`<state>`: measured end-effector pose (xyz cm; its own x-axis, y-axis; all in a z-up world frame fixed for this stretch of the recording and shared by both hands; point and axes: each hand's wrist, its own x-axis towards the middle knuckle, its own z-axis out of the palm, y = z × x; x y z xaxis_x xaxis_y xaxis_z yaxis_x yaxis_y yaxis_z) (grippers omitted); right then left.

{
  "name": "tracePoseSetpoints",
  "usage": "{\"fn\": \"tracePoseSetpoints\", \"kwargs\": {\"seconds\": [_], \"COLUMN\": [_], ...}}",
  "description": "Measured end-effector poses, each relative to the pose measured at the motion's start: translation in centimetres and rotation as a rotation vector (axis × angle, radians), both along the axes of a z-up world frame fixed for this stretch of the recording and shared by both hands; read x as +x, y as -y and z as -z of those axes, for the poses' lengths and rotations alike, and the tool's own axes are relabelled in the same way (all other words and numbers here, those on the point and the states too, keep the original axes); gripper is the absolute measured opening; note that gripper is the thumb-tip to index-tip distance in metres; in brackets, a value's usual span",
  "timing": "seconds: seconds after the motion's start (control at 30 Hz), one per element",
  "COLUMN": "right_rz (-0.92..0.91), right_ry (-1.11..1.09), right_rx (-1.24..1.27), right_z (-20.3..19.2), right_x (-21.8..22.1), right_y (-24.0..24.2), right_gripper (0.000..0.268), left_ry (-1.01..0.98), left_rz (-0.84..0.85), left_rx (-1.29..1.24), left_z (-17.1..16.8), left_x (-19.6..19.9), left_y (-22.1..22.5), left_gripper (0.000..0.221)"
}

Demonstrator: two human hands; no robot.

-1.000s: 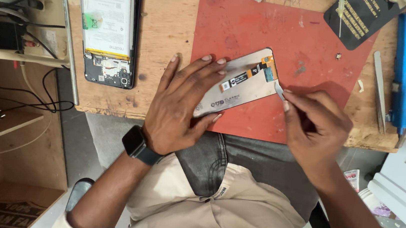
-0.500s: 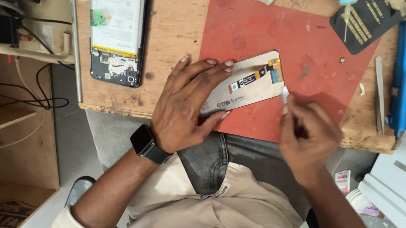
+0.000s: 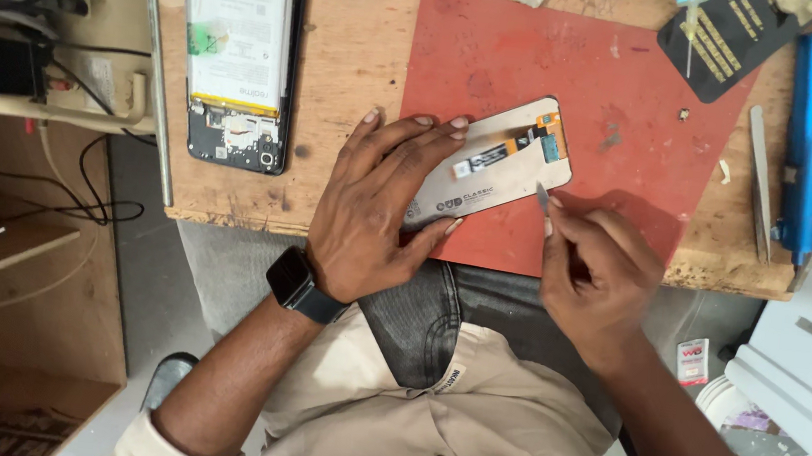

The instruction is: The person cleans and prepares a replacement mobile phone screen by using a small tool to scrape the edges and then manipulates a flexible connector.

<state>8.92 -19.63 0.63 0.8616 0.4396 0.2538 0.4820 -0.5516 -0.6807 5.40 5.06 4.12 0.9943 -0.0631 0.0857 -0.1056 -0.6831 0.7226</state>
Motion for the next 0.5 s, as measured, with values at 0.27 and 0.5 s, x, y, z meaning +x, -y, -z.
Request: {"fn": "tracePoseSetpoints", "kwargs": {"seconds": [0.27,0.5], "right_rz": [0.105,0.132], "right_ry": [-0.022,-0.073], "right_rx": [-0.056,-0.020], "right_z": [0.4,0.5], "right_x": [0.2,0.4], "right_y": [0.4,0.6], "right_gripper": [0.010,0.011], "left_ry": [-0.023,-0.005], "left_rz": [-0.012,-0.006], "left_rx": [0.007,0.014], "left_z": [-5.3,-7.5], "left_x": [3.3,4.4], "left_y": [0.6,0.9], "left_gripper": [0.075,0.073]}}
